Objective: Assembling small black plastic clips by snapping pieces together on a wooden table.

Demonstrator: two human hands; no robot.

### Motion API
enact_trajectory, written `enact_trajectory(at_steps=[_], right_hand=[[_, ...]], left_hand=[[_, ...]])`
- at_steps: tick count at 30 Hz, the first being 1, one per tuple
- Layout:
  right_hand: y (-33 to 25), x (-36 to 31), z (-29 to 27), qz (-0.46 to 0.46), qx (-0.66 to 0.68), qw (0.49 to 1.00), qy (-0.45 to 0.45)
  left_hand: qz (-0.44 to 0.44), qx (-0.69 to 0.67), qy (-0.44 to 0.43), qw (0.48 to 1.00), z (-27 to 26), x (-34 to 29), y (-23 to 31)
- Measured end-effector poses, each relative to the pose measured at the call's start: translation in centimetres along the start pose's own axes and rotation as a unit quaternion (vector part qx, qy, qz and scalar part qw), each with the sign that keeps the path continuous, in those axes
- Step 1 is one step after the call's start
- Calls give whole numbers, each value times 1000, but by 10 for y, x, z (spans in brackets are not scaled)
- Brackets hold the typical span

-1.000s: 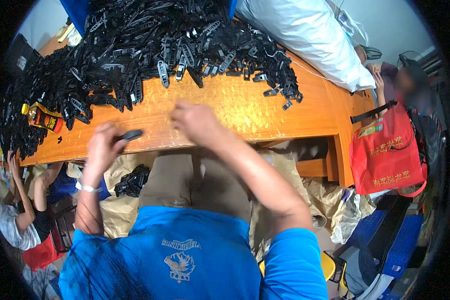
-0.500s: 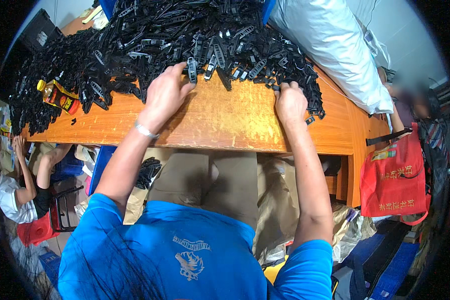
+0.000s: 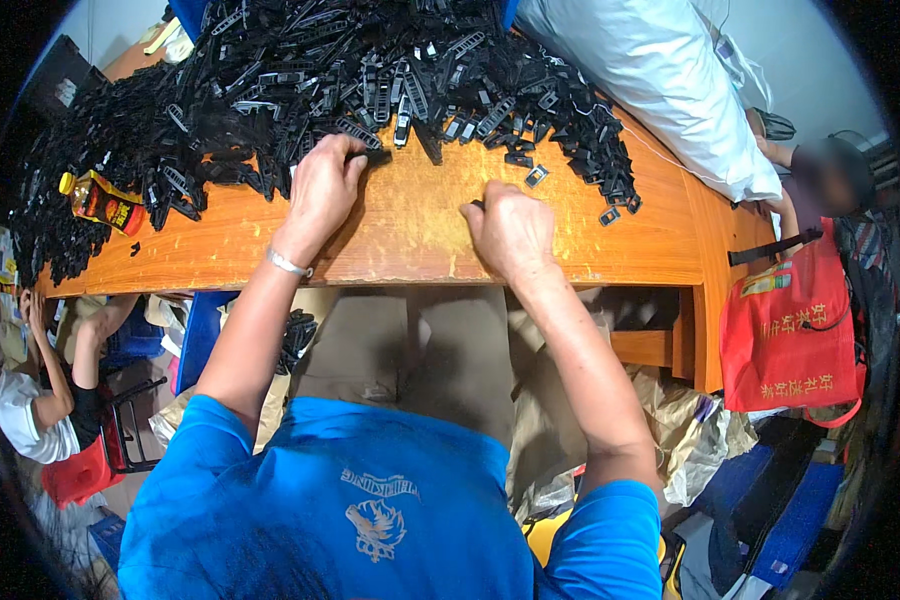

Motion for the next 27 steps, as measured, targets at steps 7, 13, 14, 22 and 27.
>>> enact_trajectory(at_steps=[7,13,14,22,27], right_hand=[[-32,5,11,39,-2,998,-45],[-21,11,-2,66,106,990,-63],[-16,11,-3,64,106,990,-64],[-16,6,-12,-118,212,968,-71],[-14,10,-2,-115,204,968,-88]], left_hand=[[-4,-38,-46,998,-9,-22,1],[-43,-96,-160,981,-13,-1,-14],[-36,-101,-146,983,-12,1,-16],[108,-47,-1,993,-25,-22,-1],[114,-33,-34,992,-22,-33,-1]])
Point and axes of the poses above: each hand's wrist, its own x-axis towards the middle knuckle, its own z-axis out of the palm, y = z × x, the point moved 1 cm from there along x, towards the middle knuckle, and after that the axes turned 14 degrees about y, right-handed, at the moved point
